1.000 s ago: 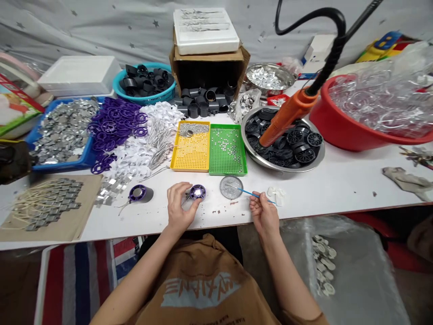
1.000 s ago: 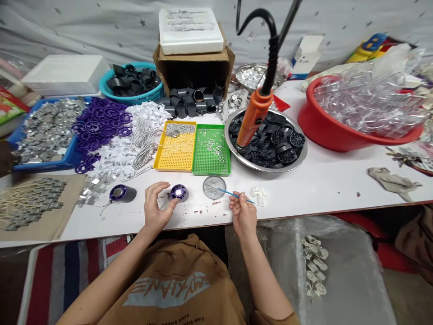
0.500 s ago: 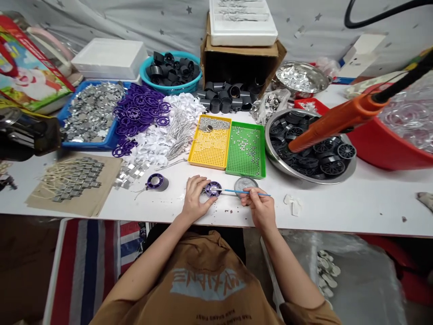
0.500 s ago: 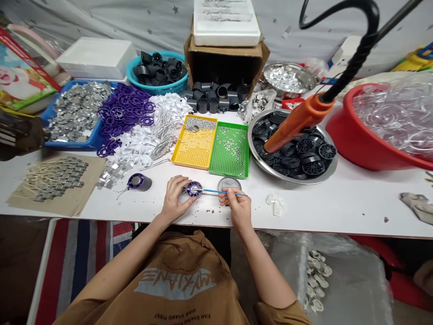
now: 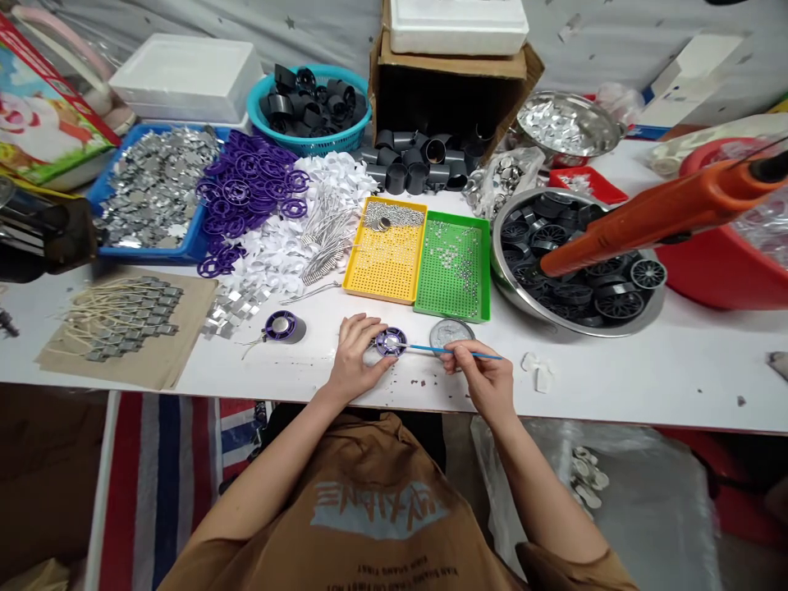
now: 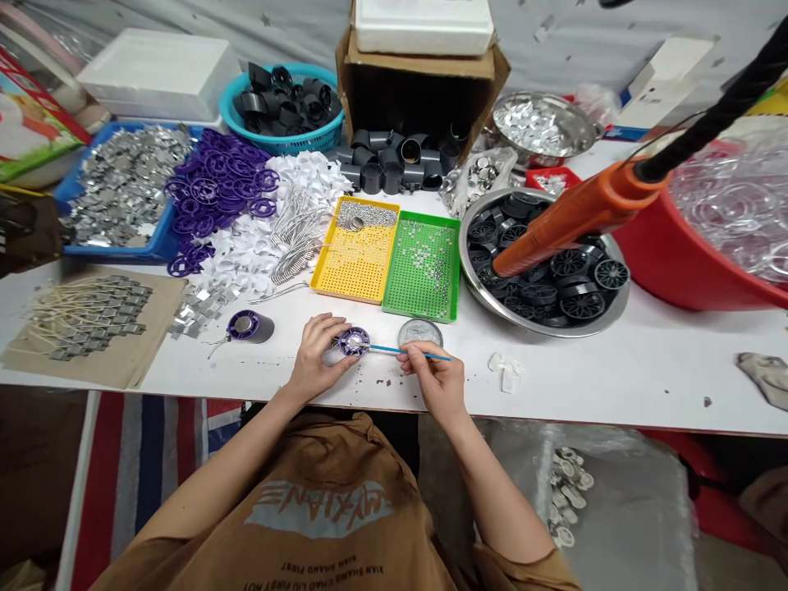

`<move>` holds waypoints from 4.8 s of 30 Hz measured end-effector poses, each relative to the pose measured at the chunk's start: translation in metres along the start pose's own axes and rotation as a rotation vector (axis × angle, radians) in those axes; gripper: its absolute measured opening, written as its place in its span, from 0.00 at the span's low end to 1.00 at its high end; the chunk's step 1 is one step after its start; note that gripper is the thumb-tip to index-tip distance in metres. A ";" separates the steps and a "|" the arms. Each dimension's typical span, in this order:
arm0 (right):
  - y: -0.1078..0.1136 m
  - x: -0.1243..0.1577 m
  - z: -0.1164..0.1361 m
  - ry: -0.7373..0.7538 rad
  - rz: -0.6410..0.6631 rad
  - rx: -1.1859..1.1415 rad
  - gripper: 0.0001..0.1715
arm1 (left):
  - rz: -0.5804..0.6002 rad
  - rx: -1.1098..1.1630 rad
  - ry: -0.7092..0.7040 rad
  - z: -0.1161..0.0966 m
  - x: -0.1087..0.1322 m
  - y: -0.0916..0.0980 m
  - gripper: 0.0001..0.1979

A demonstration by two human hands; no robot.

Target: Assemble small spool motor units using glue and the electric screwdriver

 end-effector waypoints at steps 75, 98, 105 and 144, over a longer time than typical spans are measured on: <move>0.015 0.037 -0.054 -0.190 -0.417 -0.239 0.18 | 0.006 -0.021 0.022 0.004 0.002 0.000 0.24; -0.016 0.077 0.033 0.408 -0.229 0.462 0.11 | -0.027 -0.043 0.025 0.004 0.004 0.000 0.24; -0.012 0.081 0.026 0.465 -0.226 0.330 0.14 | -0.024 -0.039 0.037 0.007 0.004 -0.001 0.23; 0.001 0.063 0.041 0.430 -0.259 0.254 0.14 | -0.047 -0.041 -0.002 0.002 0.002 0.000 0.23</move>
Point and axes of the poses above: each hand's wrist, its own x-axis away from the middle knuckle, its own y-axis out of the back of the hand, z = x × y, the point moved 10 cm from there along -x, towards the middle knuckle, and after that the axes turned 3 degrees about x, right-handed, at the moved point
